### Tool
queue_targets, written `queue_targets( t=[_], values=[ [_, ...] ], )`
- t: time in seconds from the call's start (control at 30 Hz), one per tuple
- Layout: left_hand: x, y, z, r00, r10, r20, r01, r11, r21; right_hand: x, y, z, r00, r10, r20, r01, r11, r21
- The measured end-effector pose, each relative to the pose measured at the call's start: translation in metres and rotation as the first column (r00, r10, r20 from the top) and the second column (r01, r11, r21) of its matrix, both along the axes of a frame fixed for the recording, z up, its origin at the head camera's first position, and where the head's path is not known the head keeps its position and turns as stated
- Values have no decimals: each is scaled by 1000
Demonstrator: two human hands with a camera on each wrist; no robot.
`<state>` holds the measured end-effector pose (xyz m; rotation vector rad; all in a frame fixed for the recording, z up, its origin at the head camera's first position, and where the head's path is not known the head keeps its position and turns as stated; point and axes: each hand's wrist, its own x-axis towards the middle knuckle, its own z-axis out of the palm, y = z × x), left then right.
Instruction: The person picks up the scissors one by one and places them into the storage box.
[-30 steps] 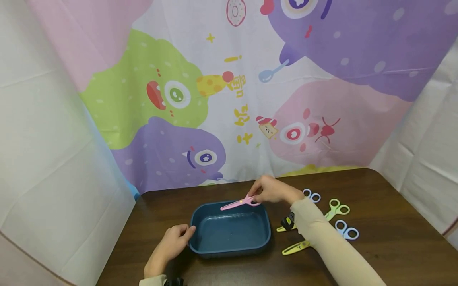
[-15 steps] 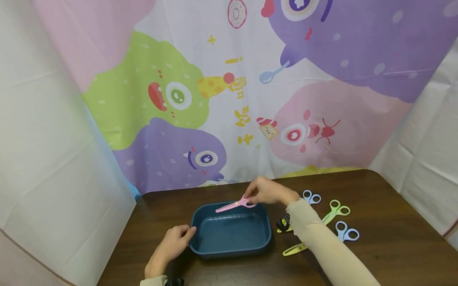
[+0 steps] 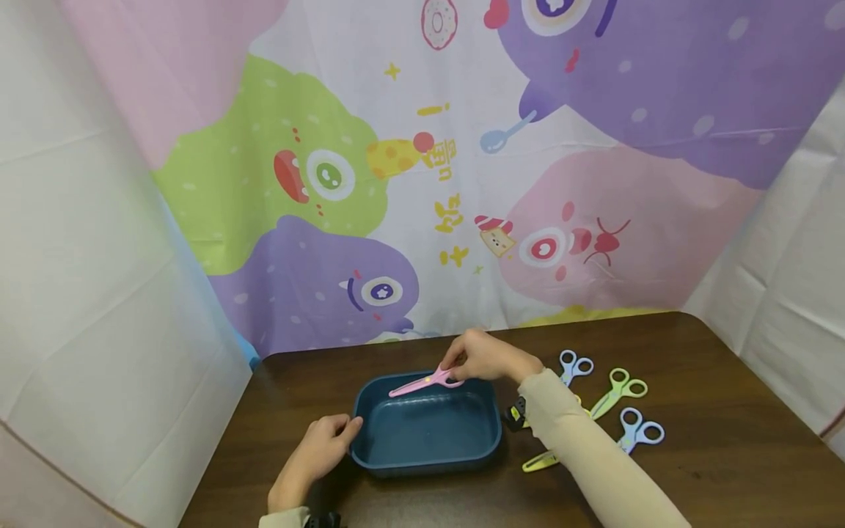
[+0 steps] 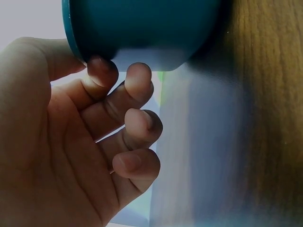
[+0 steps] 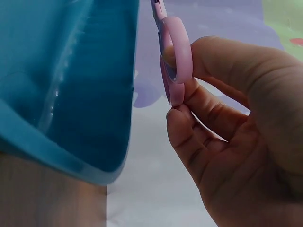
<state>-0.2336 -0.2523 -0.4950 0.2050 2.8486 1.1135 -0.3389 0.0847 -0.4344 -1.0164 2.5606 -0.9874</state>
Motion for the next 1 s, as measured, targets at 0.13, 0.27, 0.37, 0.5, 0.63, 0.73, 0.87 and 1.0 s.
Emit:
queue_targets(
  t=[0.13, 0.27, 0.37, 0.5, 0.63, 0.73, 0.87, 1.0],
  values=[
    [0, 1, 0, 1000, 3, -2, -3, 1000, -3, 0, -3, -2, 1000, 1, -1, -1, 1000, -4],
    [0, 1, 1, 1000, 6, -1, -6, 1000, 1, 2, -5, -2, 1000, -16, 5, 16, 1000, 1],
    [0, 1, 1, 1000, 8, 0, -8, 1000, 4, 3, -8, -2, 1000, -20, 12, 20, 1000, 0],
    [0, 0, 0, 1000, 9, -8, -9, 1000, -1, 4, -11, -4, 1000, -27, 8, 27, 1000, -10],
    [1, 0, 1, 1000, 10, -15, -10, 1000, -3, 3, -15, -7, 1000, -22, -8, 22, 1000, -15],
    [2, 1, 2, 1000, 10, -13, -10, 1000, 0, 3, -17, -9, 1000, -15, -12, 15, 1000, -19],
    [1, 1, 2, 1000, 11, -3, -11, 1000, 8, 2, -19, -11, 1000, -11, -3, 11, 1000, -23],
    [1, 1, 2, 1000, 11, 1, -11, 1000, 14, 2, -23, -12, 1000, 3, -10, -3, 1000, -26]
  ],
)
